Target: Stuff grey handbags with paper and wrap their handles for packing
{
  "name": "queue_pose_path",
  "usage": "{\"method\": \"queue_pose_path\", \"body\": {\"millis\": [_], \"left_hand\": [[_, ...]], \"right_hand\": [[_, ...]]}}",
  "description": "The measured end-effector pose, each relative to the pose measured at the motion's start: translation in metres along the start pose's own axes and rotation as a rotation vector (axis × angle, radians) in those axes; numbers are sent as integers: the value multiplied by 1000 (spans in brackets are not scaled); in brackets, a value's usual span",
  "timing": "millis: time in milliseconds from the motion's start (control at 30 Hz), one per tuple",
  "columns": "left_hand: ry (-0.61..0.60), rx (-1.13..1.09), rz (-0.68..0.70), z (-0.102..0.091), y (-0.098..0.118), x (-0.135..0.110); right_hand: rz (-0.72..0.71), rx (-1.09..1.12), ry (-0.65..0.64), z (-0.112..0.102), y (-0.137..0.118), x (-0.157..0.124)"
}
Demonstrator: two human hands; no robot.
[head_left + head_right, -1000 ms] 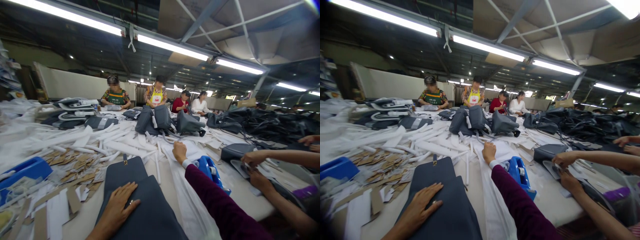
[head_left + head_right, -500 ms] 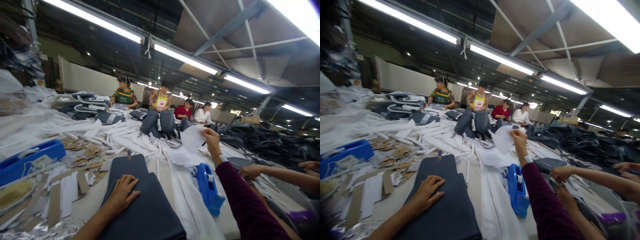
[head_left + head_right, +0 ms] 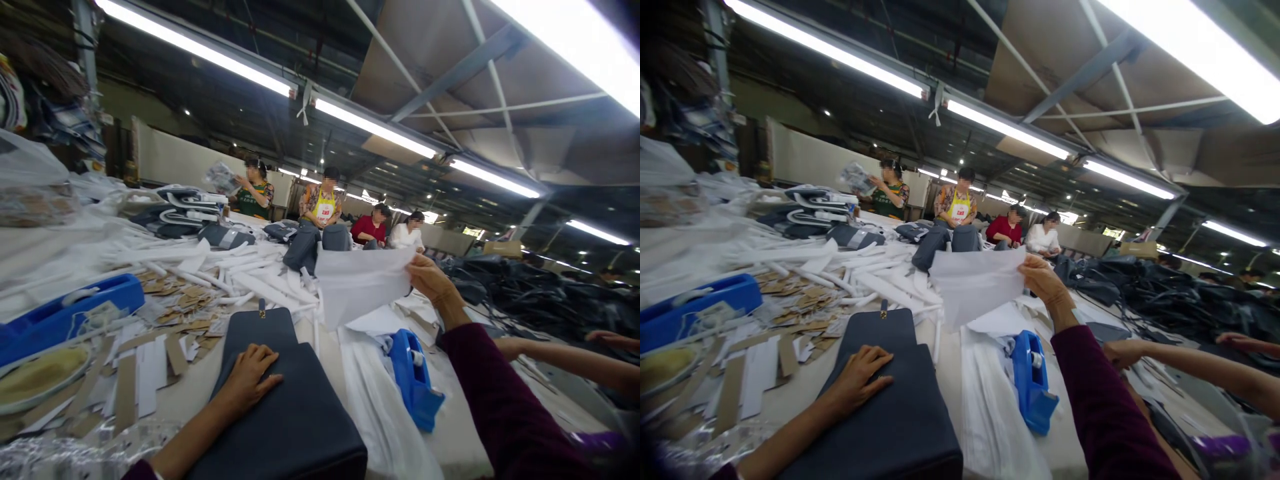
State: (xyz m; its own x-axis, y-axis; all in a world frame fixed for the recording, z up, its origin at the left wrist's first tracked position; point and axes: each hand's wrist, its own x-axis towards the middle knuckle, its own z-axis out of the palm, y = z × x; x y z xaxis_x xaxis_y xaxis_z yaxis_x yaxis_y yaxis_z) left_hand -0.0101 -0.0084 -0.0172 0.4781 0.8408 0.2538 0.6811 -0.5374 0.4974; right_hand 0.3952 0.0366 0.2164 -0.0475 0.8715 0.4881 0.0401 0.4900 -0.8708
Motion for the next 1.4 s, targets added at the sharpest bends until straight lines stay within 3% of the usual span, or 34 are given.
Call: {"method": "queue_pose_path", "body": {"millis": [233,400,567,700,867,1033,1167,1400], "left_hand": [[10,15,10,-1,1,-2],[12,38,-15,-2,6,-4],[33,7,-21,-3,7,-5],[46,-117,-70,-6,7,-5],[111,-385,-127,-8,1,-1],[260,-1010,-334,-9,-9,2],[312,-1502,-384,-13,-12,1],[304,-1732,-353,-24,-3,1]], "right_hand": [[24,-100,0,32,-1,17],[-93,96,-86,61,-23,24],[1,102,-218,90,-30,35],[164,106,-499,135,-2,49],[214,34,-713,205,64,55],[181,-15,-877,260,127,28],[168,71,-809,284,152,7],[94,63,-676,297,161,7]]}}
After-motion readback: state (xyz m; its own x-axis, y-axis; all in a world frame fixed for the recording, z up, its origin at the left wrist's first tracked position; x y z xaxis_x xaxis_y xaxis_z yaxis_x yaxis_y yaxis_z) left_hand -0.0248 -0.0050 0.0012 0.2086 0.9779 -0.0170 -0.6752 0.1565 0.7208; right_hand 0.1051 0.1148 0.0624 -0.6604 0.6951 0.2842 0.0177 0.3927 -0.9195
